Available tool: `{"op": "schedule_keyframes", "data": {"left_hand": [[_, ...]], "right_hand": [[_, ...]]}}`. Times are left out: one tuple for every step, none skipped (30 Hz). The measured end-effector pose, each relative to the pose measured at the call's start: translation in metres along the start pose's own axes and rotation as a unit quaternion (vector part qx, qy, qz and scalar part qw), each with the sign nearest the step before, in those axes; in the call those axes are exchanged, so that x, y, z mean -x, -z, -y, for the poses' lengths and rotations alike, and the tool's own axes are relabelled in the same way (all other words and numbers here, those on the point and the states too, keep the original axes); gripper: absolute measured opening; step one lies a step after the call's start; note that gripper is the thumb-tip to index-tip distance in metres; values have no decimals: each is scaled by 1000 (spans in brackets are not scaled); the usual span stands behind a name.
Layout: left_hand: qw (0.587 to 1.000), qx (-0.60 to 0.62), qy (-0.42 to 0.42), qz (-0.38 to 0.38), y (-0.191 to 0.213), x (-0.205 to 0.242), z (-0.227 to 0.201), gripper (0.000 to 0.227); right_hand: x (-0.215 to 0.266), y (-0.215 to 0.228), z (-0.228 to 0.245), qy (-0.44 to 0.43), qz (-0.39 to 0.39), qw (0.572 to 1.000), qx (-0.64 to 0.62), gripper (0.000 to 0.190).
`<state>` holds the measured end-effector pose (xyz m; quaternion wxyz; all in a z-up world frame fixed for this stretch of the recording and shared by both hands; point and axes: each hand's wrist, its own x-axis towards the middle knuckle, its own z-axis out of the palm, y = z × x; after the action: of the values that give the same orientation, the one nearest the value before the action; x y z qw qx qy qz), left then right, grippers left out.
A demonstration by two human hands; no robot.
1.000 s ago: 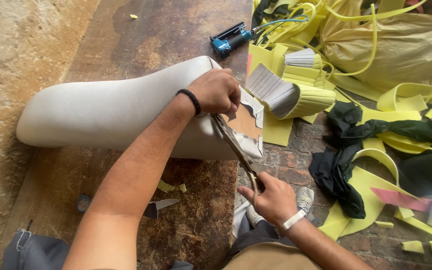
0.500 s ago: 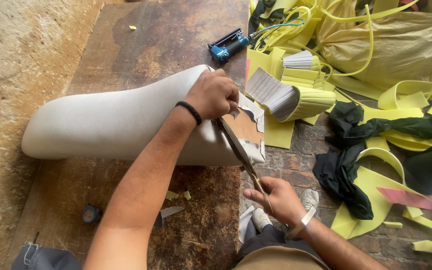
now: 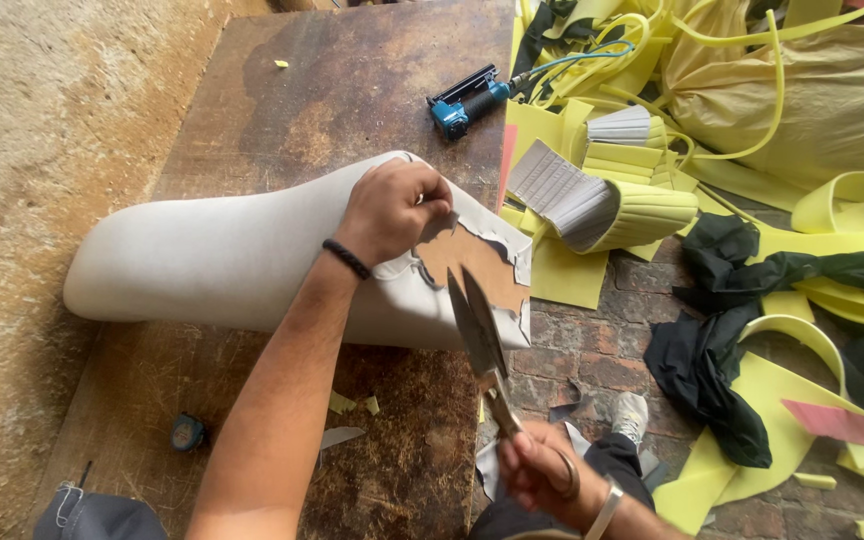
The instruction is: The person covers a curved furniture frame with light gray fabric, using a pneumatic staple gun to secure the material. They smooth and fold the fabric, then trim excess with scissors.
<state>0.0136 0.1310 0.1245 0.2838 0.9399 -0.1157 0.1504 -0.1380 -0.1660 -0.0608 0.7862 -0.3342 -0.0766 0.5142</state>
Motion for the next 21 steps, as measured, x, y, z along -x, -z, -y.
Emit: {"op": "schedule_keyframes", "data": {"left_hand": [[1000,18,6,8,1,-1,1,6],[999,36,16,15,-2,0,0,6],[999,36,-2,1,-6,0,0,6],[999,29,-14,-9,-5,4,1,6],[999,21,-26,-18,-1,7,4,7],[999,33,-14,-11,0,8,6,6],[999,45,-1,-4,2,9,8,5],[998,60,9,-3,-2,6,6,4],[998,63,2,-7,-7,4,3,5],[998,60,-2,-10,-6,4,3,5],[998,57,-6,-13,-6,5,3,6],[998,57,5,-12,-5,7,2,5],[998,57,15,-10,-5,9,1,5],[998,58,22,-9,-4,9,2,4],[998,56,14,-7,-1,9,4,4],[998,58,5,-5,-2,8,4,5],[998,61,-4,-2,-2,8,3,6],[998,64,-3,-4,-3,8,3,6],[998,67,-3,-6,-3,8,3,6],[998,68,-1,-10,-4,9,3,7],[998,67,-6,-15,-6,9,2,7]], "right_hand": [[-3,-1,-8,-12,45,996,-76,48],[-4,-2,-17,-29,89,984,-152,49],[-8,-5,-24,-45,133,964,-227,50],[-18,-12,-33,-31,190,947,-259,50],[-30,-23,-41,-17,245,925,-290,50],[-41,-33,-45,4,293,902,-317,50],[-51,-43,-49,5,291,889,-354,51],[-56,-47,-50,5,287,877,-385,52],[-59,-49,-50,5,283,865,-415,53],[-63,-53,-52,8,297,850,-435,53],[-65,-58,-55,10,312,835,-454,53],[-65,-63,-59,13,326,817,-476,53],[-64,-67,-63,31,334,814,-475,53],[-67,-72,-66,53,342,811,-473,53],[-71,-78,-67,74,349,807,-470,54],[-72,-81,-67,68,335,815,-468,56],[-75,-85,-65,63,322,822,-465,58],[-79,-89,-62,56,307,830,-461,60],[-84,-94,-59,55,285,822,-490,59],[-89,-99,-55,51,262,813,-517,58],[-92,-104,-52,47,239,803,-544,57]]}}
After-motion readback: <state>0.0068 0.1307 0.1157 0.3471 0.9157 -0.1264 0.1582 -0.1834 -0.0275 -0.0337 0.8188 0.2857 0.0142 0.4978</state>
